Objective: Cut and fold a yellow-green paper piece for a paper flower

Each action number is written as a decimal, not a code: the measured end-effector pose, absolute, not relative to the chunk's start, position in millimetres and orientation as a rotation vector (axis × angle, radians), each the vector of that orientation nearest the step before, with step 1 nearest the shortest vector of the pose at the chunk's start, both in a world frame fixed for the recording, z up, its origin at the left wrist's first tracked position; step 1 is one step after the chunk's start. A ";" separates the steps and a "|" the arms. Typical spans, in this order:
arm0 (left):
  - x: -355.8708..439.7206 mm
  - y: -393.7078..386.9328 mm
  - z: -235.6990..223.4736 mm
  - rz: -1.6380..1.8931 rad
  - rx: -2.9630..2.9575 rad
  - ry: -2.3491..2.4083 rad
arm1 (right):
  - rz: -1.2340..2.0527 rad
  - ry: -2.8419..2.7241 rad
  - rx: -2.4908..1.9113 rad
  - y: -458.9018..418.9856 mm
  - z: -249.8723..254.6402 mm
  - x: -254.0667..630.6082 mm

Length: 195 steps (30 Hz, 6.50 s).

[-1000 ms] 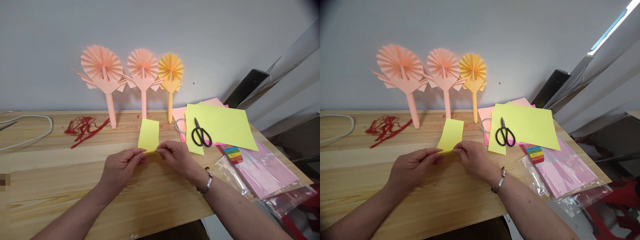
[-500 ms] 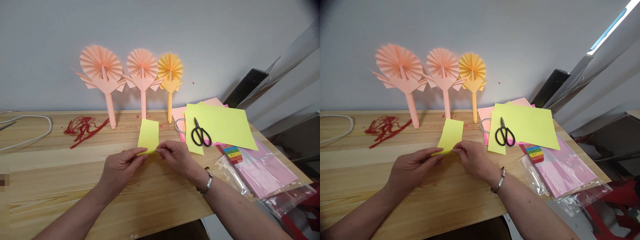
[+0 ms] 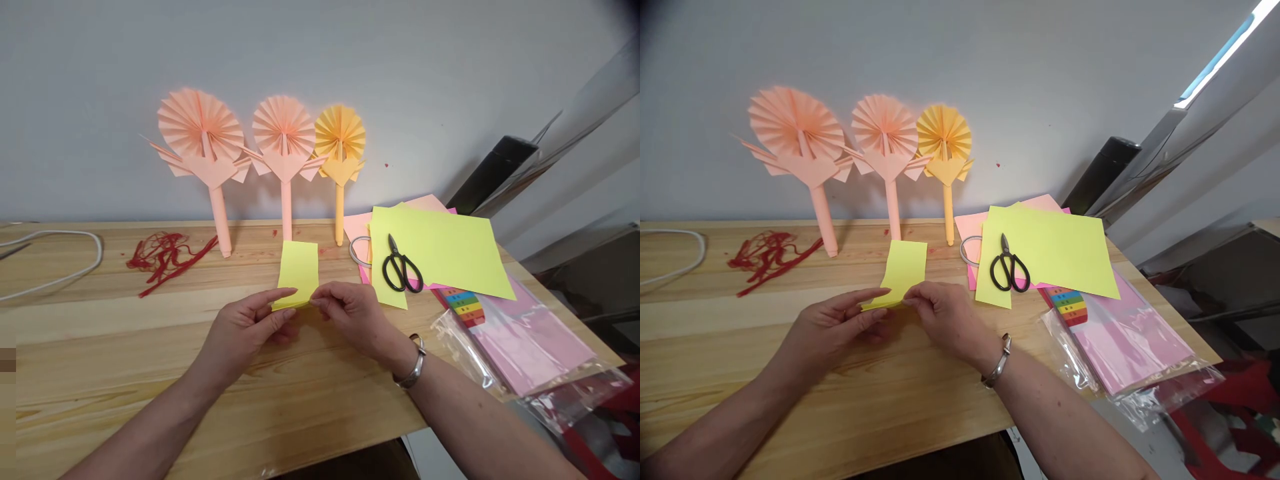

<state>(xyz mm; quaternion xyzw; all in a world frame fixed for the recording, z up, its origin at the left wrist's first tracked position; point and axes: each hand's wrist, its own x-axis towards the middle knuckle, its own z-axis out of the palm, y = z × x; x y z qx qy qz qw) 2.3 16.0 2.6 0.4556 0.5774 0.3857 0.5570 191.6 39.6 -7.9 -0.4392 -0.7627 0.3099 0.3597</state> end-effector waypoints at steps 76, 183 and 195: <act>-4.7 3.0 -5.8 1.254 1.784 1.440 | 0.905 -1.676 -0.874 36.7 1.2 187.5; -3.7 5.9 -7.5 1.044 1.768 1.514 | 1.339 -1.748 -1.137 36.3 0.3 189.5; -0.2 5.9 -6.4 0.993 1.960 1.481 | 0.593 -2.223 -1.030 28.0 -1.1 190.3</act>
